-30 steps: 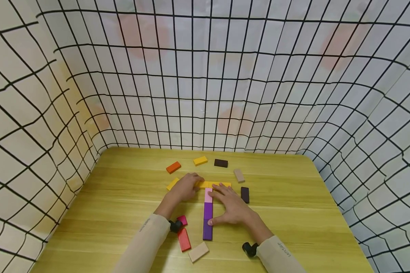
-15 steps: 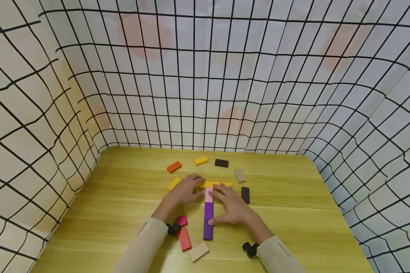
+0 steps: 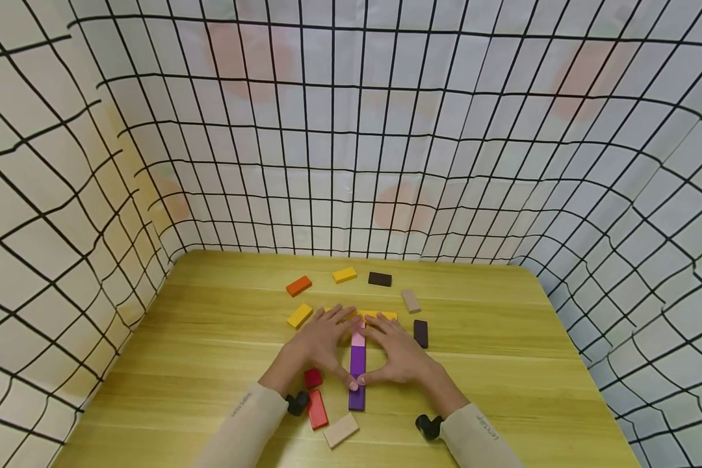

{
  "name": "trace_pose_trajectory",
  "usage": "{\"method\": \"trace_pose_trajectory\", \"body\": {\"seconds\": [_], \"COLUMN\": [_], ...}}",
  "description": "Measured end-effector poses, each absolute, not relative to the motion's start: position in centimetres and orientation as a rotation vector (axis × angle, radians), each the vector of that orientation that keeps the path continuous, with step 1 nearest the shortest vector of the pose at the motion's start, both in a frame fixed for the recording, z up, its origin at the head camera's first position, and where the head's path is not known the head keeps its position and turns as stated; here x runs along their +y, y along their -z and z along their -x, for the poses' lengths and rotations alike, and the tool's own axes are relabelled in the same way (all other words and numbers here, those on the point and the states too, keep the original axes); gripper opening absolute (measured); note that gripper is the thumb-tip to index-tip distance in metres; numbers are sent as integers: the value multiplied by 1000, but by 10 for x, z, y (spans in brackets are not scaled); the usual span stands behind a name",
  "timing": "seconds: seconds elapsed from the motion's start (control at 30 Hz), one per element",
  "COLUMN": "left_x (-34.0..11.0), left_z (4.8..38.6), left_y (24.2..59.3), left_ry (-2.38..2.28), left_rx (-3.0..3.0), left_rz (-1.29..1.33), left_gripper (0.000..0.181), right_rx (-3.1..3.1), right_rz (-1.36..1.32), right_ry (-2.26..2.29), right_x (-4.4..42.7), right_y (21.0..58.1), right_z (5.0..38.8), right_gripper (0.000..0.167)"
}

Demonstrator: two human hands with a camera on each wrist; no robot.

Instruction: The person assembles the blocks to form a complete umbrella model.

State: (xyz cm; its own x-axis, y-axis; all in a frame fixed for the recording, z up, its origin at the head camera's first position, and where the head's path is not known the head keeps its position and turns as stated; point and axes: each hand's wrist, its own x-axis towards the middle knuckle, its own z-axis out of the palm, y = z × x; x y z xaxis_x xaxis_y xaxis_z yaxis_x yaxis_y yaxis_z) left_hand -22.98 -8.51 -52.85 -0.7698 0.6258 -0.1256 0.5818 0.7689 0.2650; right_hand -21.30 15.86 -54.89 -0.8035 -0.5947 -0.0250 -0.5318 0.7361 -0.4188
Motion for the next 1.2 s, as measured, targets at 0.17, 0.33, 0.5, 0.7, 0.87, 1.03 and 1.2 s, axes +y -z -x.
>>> {"method": "trace_pose_trajectory", "body": {"seconds": [0.17, 0.33, 0.5, 0.7, 0.87, 1.03, 1.2], "left_x": [-80, -77, -74, -71, -72, -71, -70], "left_z": [224, 223, 223, 223, 223, 223, 224], "left_y": [527, 527, 529, 530, 532, 531, 528], "left_ry": [-275, -246, -192, -151, -138, -135, -142], "left_rx": [2749, 2741, 2735, 2747, 2747, 2733, 2731], "left_rz": [-940, -914, -896, -881, -876, -869, -852], "left_gripper": [145, 148, 147, 148, 149, 149, 149], "right_rx": [2770, 2777, 2777, 2775, 2746, 2732, 2753], "right_rz": [869, 872, 909, 938, 919, 833, 763], "right_ry": [594, 583, 578, 587, 640, 723, 818], "right_x": [159, 159, 159, 160, 161, 167, 179], "right_y": [548, 549, 550, 550, 550, 549, 542], "right_z": [213, 214, 214, 215, 214, 213, 217], "right_gripper": [107, 108, 107, 105, 102, 94, 86]}}
